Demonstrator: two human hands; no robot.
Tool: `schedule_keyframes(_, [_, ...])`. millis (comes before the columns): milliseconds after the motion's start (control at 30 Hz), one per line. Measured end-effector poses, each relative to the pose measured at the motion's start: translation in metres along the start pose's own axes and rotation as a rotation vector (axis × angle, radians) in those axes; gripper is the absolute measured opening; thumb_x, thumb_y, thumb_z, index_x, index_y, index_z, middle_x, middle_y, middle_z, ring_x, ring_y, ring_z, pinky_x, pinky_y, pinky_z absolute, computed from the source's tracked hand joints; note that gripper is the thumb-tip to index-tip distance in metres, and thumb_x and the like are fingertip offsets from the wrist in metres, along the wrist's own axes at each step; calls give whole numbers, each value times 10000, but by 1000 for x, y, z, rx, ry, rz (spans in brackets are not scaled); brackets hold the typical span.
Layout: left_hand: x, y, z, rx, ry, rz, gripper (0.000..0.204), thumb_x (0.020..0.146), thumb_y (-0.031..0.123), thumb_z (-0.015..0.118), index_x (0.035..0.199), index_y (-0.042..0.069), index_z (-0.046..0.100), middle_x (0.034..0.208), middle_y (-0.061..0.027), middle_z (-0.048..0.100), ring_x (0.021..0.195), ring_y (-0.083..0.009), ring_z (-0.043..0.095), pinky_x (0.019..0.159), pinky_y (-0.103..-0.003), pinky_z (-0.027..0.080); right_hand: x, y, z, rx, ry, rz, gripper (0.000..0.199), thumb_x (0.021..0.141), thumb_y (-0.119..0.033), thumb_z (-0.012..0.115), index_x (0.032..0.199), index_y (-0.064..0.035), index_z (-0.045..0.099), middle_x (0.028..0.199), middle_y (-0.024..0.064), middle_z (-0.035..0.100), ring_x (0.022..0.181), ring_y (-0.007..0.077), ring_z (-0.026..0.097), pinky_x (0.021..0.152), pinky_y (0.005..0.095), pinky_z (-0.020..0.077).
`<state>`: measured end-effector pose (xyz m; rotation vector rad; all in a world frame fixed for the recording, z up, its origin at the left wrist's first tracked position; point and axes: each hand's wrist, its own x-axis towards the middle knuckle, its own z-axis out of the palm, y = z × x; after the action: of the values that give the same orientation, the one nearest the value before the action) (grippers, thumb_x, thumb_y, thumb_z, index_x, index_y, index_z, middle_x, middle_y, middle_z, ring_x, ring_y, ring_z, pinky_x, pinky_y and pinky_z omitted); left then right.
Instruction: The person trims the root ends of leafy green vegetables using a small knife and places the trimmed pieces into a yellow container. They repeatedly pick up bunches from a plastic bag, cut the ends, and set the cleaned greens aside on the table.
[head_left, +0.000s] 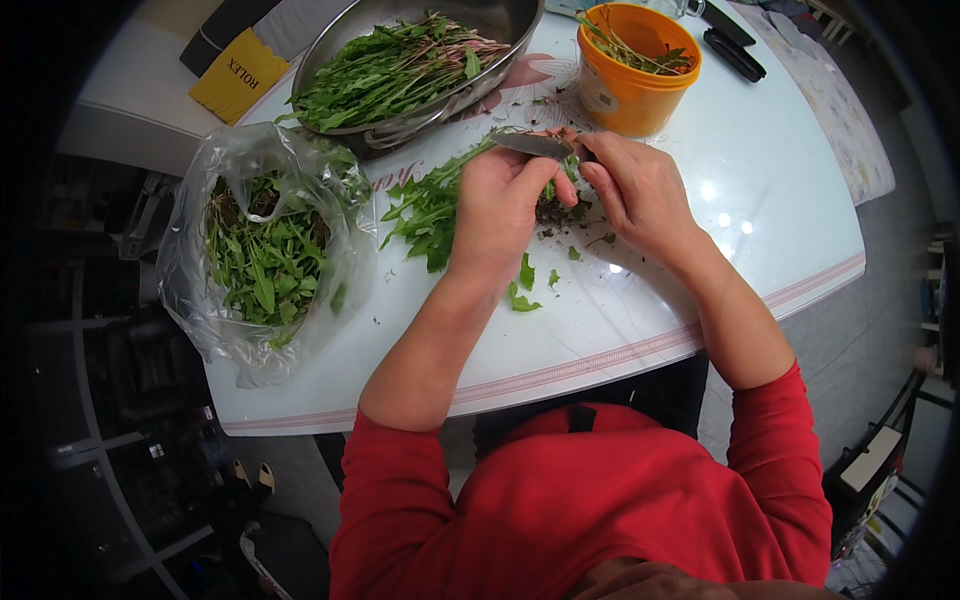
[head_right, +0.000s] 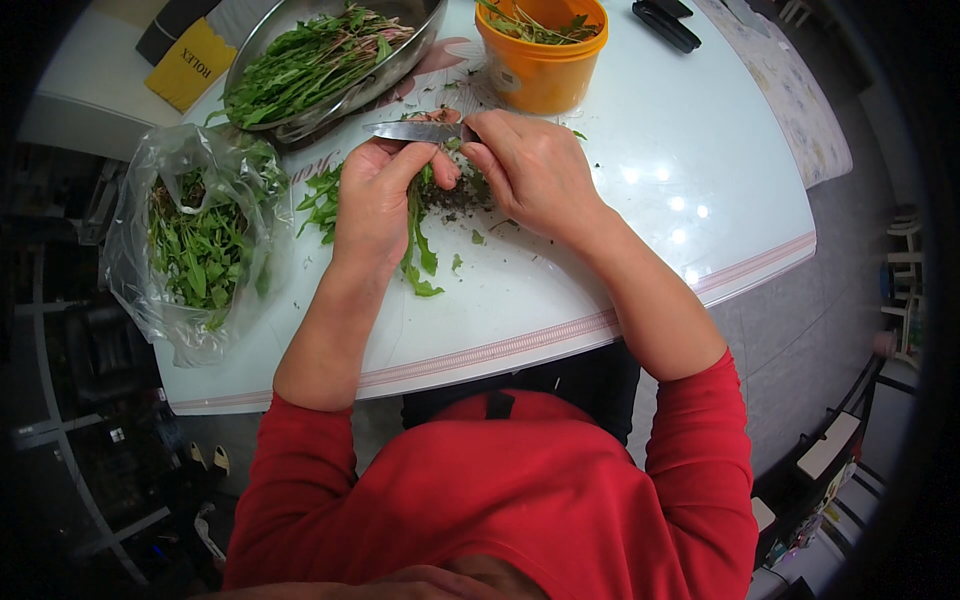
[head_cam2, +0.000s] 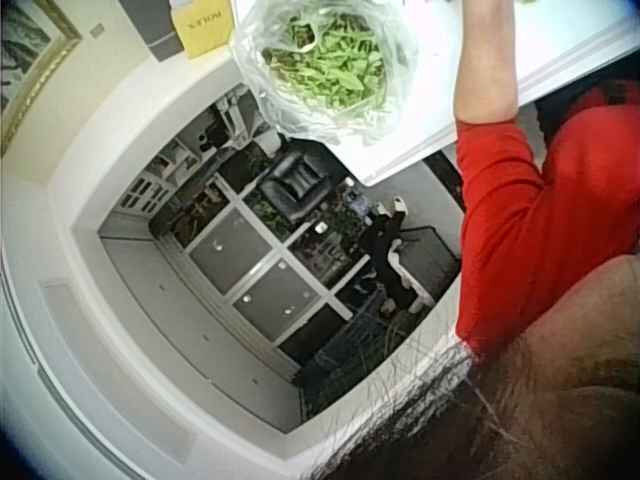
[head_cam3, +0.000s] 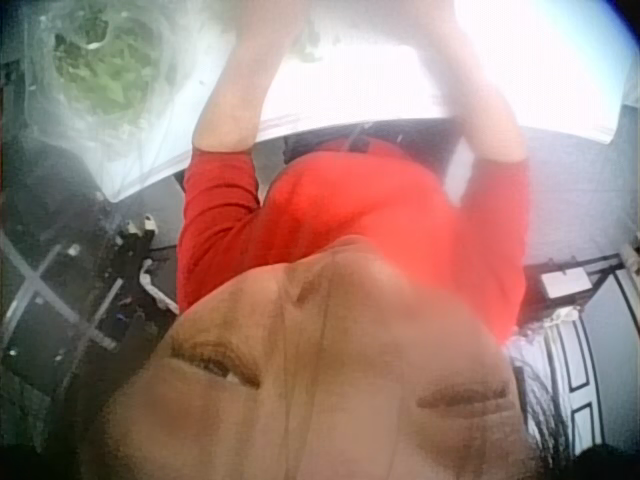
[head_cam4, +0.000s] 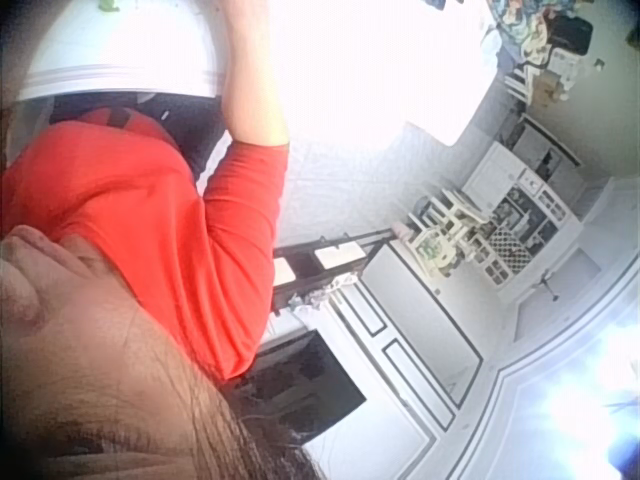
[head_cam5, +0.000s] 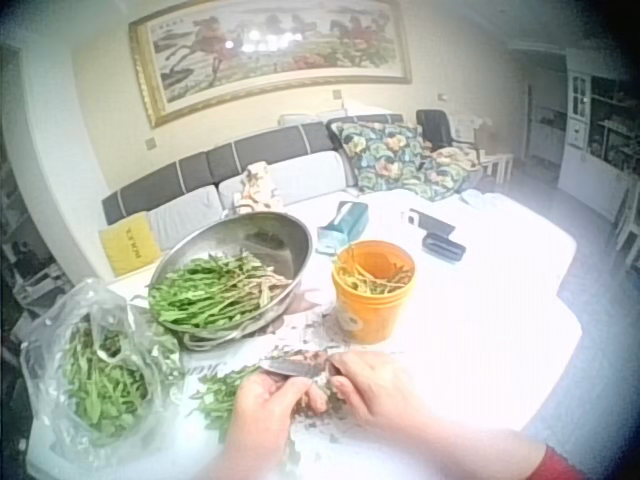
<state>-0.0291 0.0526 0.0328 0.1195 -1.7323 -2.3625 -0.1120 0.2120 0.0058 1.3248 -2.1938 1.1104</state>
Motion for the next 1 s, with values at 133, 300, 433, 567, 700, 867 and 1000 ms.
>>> schedule_keyframes(133, [0,0,-2,32,3,-15,238,942,39,567,1123,-88,655,708,-53,642,730,-113,599,782,-248,461,1,1,-1,-30,7,-11,129,960,-168,619,1012,-52,598,822,125,630,711,363,617,597,443,479])
schedule_keyframes(300, [-1,1,-1,42,11,-16,220,939,44,559,1083,-76,674,711,-53,653,757,-105,598,795,-243,448,1,1,-1,-43,11,-14,139,956,-171,625,1027,-54,604,833,121,633,721,360,621,605,442,484])
schedule_keyframes(433, [-1,1,-1,68,15,-12,216,948,54,559,1073,-73,680,714,-56,658,754,-102,592,798,-248,446,2,-1,-2,-53,15,-16,135,954,-160,624,1032,-51,609,841,124,639,732,360,626,615,439,490])
schedule_keyframes(567, [-3,3,0,98,33,-35,234,972,77,566,1114,-75,673,715,-47,659,714,-91,579,754,-237,454,1,7,-1,-1,38,83,144,976,-166,603,1059,-49,617,857,144,648,760,378,632,643,436,502])
schedule_keyframes(700, [-4,8,4,242,48,-1,274,985,82,580,1190,-85,651,727,-38,664,692,-79,576,742,-221,456,2,17,-5,114,47,240,169,998,-189,588,1098,-57,620,879,157,656,780,396,632,657,431,502])
schedule_keyframes(867, [-3,0,3,381,90,168,249,959,32,589,1168,-81,664,720,-26,677,626,-65,584,582,-228,457,0,0,-3,147,13,120,159,985,-173,599,1079,-47,618,866,154,649,767,386,631,653,424,500])
schedule_keyframes(1000, [-2,-3,3,489,114,257,227,930,23,619,1127,-71,682,721,-44,690,661,-85,642,594,-242,483,-1,0,2,152,-2,47,165,973,-165,616,1072,-33,615,844,146,636,735,363,615,641,411,488])
